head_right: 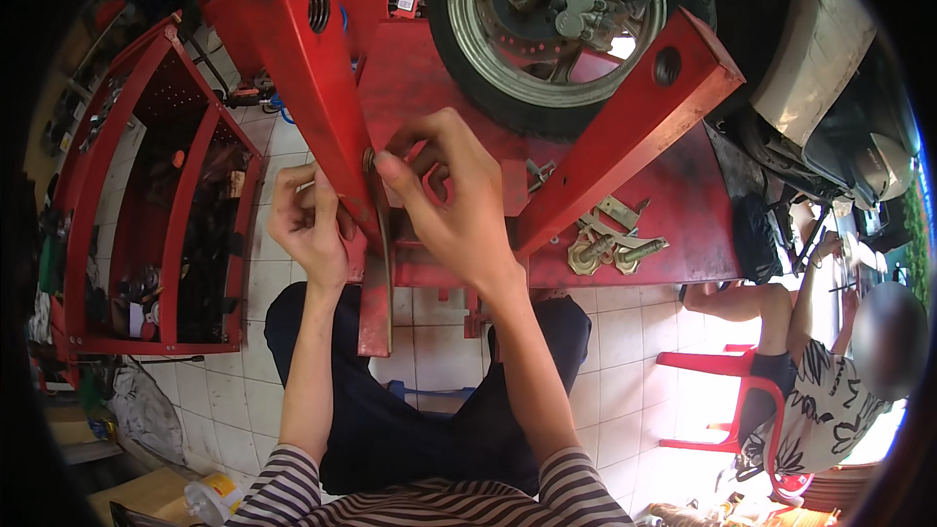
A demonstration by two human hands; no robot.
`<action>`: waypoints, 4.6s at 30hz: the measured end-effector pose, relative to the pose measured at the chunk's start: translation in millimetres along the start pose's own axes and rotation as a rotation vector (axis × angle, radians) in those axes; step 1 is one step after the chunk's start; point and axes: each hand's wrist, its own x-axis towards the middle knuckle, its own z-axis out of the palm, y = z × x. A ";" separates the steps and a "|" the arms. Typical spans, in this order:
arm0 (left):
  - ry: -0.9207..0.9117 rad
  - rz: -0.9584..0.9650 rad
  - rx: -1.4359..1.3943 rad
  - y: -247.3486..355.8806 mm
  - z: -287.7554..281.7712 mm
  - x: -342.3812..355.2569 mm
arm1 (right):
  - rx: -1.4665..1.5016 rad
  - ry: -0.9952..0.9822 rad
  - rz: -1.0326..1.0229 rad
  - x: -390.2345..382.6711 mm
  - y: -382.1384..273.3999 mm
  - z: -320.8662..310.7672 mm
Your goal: The person assembles a metal compression device by inserting a threaded rod and springs into a red metal frame and tightening a nut by hand.
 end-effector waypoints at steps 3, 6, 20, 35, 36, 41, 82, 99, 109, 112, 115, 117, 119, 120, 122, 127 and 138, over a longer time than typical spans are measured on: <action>0.006 -0.058 -0.058 6.7 1.3 1.4 | -0.012 -0.012 -0.006 -0.4 -0.5 0.1; 0.011 -0.068 -0.089 3.9 -1.6 0.2 | 0.053 0.038 -0.076 -1.3 6.0 0.3; 0.049 -0.007 0.020 -6.0 -4.4 -3.7 | 0.019 0.135 -0.112 -16.6 6.2 0.1; 0.100 0.151 0.163 -8.8 1.1 -2.4 | 0.137 -1.046 0.432 -52.3 -18.1 -125.1; 0.096 0.131 0.154 -7.7 1.6 -3.8 | -0.012 -1.096 0.691 -48.7 -21.9 -137.2; 0.149 0.229 0.207 -19.4 -0.4 -1.1 | -0.731 -0.685 0.378 -88.4 61.1 -165.4; 0.077 0.122 0.127 -15.7 -3.3 -9.7 | -0.514 -0.228 -0.233 4.1 -22.4 -18.5; 0.002 0.474 0.202 -24.8 -0.9 -10.4 | -0.411 -0.063 -0.258 -8.3 0.1 0.3; 0.029 0.402 0.163 -25.2 3.0 -12.9 | -0.402 -0.054 -0.266 -10.3 4.9 3.0; 0.032 0.388 0.169 -23.5 4.1 -12.9 | -0.406 -0.056 -0.258 -10.1 4.2 3.9; 0.032 0.398 0.188 -23.9 2.8 -12.9 | -0.350 -0.044 -0.257 -9.8 5.7 5.2; 0.037 0.393 0.177 -24.8 2.9 -13.0 | -0.325 -0.044 -0.246 -9.7 5.9 5.4; 0.046 0.395 0.169 -25.0 3.7 -12.5 | -0.318 -0.046 -0.244 -9.6 6.2 5.6; 0.050 0.400 0.165 -24.2 5.0 -11.8 | -0.325 -0.046 -0.246 -9.6 6.3 5.5; 0.051 0.397 0.161 -23.0 5.0 -11.5 | -0.318 -0.041 -0.243 -10.0 6.7 5.9; 0.058 0.352 0.134 -22.7 5.0 -12.2 | -0.301 -0.033 -0.229 -11.2 8.2 6.2; 0.049 0.362 0.159 -20.9 3.4 -10.8 | -0.324 -0.018 -0.232 -13.5 11.5 6.9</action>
